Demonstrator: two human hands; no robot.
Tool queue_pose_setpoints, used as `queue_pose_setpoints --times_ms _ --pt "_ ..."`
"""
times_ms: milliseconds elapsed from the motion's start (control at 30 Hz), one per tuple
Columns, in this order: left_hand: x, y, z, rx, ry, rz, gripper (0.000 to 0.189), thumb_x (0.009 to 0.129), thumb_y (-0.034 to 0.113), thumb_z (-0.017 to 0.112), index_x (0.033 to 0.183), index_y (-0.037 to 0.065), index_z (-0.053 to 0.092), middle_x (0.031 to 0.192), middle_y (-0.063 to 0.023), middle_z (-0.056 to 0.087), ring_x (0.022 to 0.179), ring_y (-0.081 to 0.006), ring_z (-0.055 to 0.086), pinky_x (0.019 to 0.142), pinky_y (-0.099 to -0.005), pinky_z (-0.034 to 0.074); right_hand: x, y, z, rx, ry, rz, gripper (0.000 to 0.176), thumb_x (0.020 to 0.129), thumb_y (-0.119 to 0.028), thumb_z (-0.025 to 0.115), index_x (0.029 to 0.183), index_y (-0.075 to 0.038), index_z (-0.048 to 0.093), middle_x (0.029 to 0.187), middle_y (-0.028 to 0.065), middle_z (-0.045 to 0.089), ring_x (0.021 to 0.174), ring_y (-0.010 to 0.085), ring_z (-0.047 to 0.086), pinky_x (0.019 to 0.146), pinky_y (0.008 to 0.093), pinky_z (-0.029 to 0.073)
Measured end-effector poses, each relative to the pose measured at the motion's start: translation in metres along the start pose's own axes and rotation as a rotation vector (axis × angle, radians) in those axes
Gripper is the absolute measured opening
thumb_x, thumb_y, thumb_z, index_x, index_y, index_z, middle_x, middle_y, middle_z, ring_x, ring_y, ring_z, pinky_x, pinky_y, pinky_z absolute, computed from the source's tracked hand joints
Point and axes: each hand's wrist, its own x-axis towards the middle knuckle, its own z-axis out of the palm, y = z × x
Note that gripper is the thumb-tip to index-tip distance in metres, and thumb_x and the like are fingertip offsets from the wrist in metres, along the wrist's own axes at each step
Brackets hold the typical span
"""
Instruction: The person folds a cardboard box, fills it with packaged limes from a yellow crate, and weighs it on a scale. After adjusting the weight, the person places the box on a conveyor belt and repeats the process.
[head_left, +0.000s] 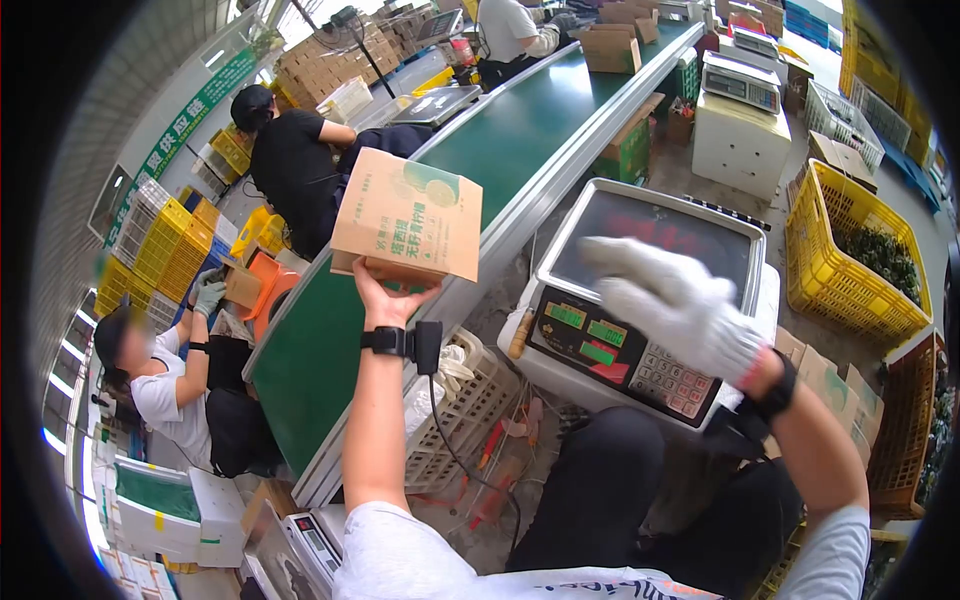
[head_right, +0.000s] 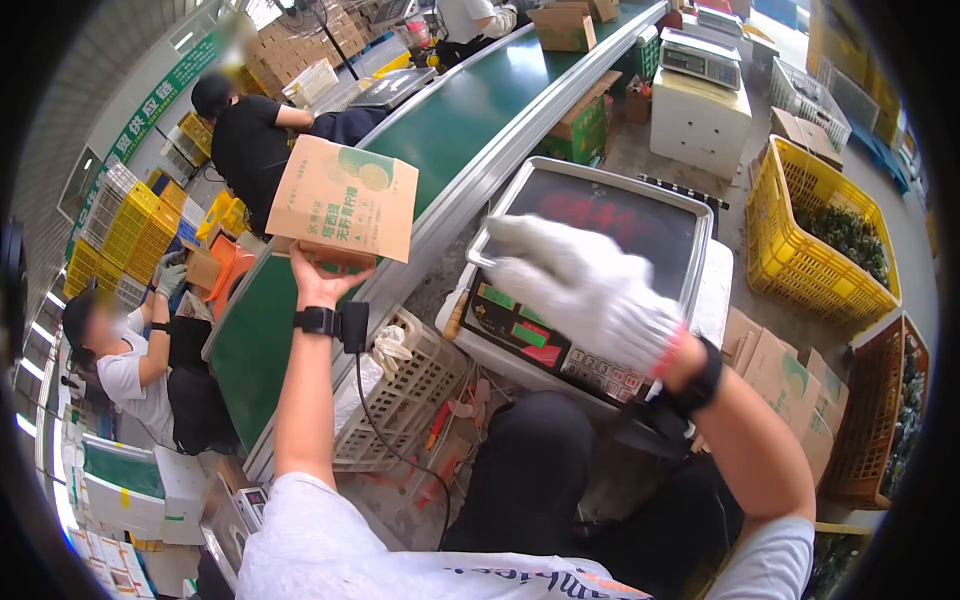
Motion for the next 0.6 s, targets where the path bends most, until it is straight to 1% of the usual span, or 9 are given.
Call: queue_pose_setpoints --times_ms 33,67,133,167,200,267,400,467,600 --pt "-0.012 -0.003 0.002 -0.025 -0.059 0.016 0.080 0.089 0.074 0.044 0.149 0.022 0.031 0.150 -0.0170 0.021 0.146 -0.0378 0.020 0.106 -0.0807 0.024 0.032 0.008 0.030 -0.237 -0.032 0.022 0.058 0.103 -0.040 0.053 0.143 0.001 0.049 0.126 0.0205 0.067 0.115 0.0274 0.066 0.102 0.0338 0.048" --pt "-0.033 -0.002 0.009 -0.061 -0.048 -0.047 0.079 0.089 0.074 0.045 0.147 0.021 0.035 0.143 -0.0165 0.026 0.144 -0.0375 0.023 0.106 -0.0807 0.025 0.066 0.020 0.064 -0.321 -0.014 0.042 0.086 0.097 -0.068 0.043 0.142 0.005 0.047 0.127 0.0269 0.064 0.117 0.0402 0.063 0.102 0.0415 0.048" --pt "-0.043 -0.005 0.001 -0.097 -0.079 -0.105 0.085 0.083 0.076 0.054 0.142 0.017 0.041 0.130 -0.0141 0.033 0.132 -0.0411 0.036 0.103 -0.0776 0.032 0.112 0.009 0.095 0.012 -0.231 0.349 0.093 0.093 -0.072 0.048 0.141 0.009 0.046 0.129 0.0292 0.062 0.120 0.0402 0.061 0.104 0.0409 0.046" --pt "-0.032 -0.008 -0.020 -0.032 -0.239 -0.138 0.087 0.081 0.073 0.060 0.145 0.020 0.036 0.140 -0.0151 0.030 0.130 -0.0462 0.036 0.098 -0.0724 0.040 0.126 0.014 0.117 0.096 -0.170 0.336 0.095 0.090 -0.073 0.051 0.141 0.008 0.046 0.128 0.0290 0.063 0.120 0.0394 0.062 0.103 0.0398 0.047" --pt "-0.048 -0.013 -0.015 -0.024 -0.230 -0.155 0.084 0.082 0.067 0.064 0.145 0.019 0.036 0.141 -0.0139 0.031 0.130 -0.0415 0.037 0.100 -0.0682 0.041 0.132 0.022 0.138 0.174 -0.106 0.320 0.097 0.088 -0.074 0.054 0.141 0.007 0.046 0.128 0.0288 0.063 0.121 0.0387 0.062 0.103 0.0386 0.047" --pt "-0.057 -0.020 -0.017 0.067 -0.253 -0.053 0.083 0.082 0.064 0.068 0.144 0.019 0.037 0.142 -0.0141 0.030 0.131 -0.0345 0.037 0.104 -0.0633 0.042 0.131 0.031 0.160 0.299 0.013 0.310 0.095 0.086 -0.071 0.059 0.140 0.006 0.049 0.127 0.0254 0.065 0.120 0.0361 0.063 0.103 0.0366 0.047" --pt "-0.064 -0.022 -0.023 0.074 -0.393 -0.086 0.088 0.083 0.070 0.063 0.148 0.019 0.036 0.143 -0.0169 0.033 0.130 -0.0387 0.040 0.104 -0.0634 0.042 0.125 0.033 0.163 0.692 -0.020 0.325 0.079 0.092 -0.051 0.067 0.144 0.006 0.048 0.131 0.0203 0.065 0.119 0.0246 0.062 0.104 0.0334 0.045" --pt "-0.063 -0.026 -0.024 0.142 -0.488 -0.109 0.091 0.082 0.075 0.059 0.150 0.021 0.035 0.143 -0.0181 0.037 0.129 -0.0408 0.041 0.106 -0.0630 0.041 0.127 0.048 0.172 0.707 0.004 0.332 0.076 0.094 -0.048 0.066 0.144 0.006 0.048 0.132 0.0195 0.065 0.119 0.0232 0.062 0.105 0.0331 0.045" --pt "-0.054 -0.036 -0.014 -0.036 -0.394 -0.047 0.090 0.081 0.073 0.062 0.150 0.022 0.036 0.140 -0.0185 0.041 0.123 -0.0399 0.045 0.098 -0.0630 0.045 0.137 0.050 0.160 0.567 -0.076 0.297 0.074 0.095 -0.048 0.064 0.145 0.004 0.047 0.136 0.0191 0.062 0.122 0.0236 0.061 0.106 0.0328 0.044"
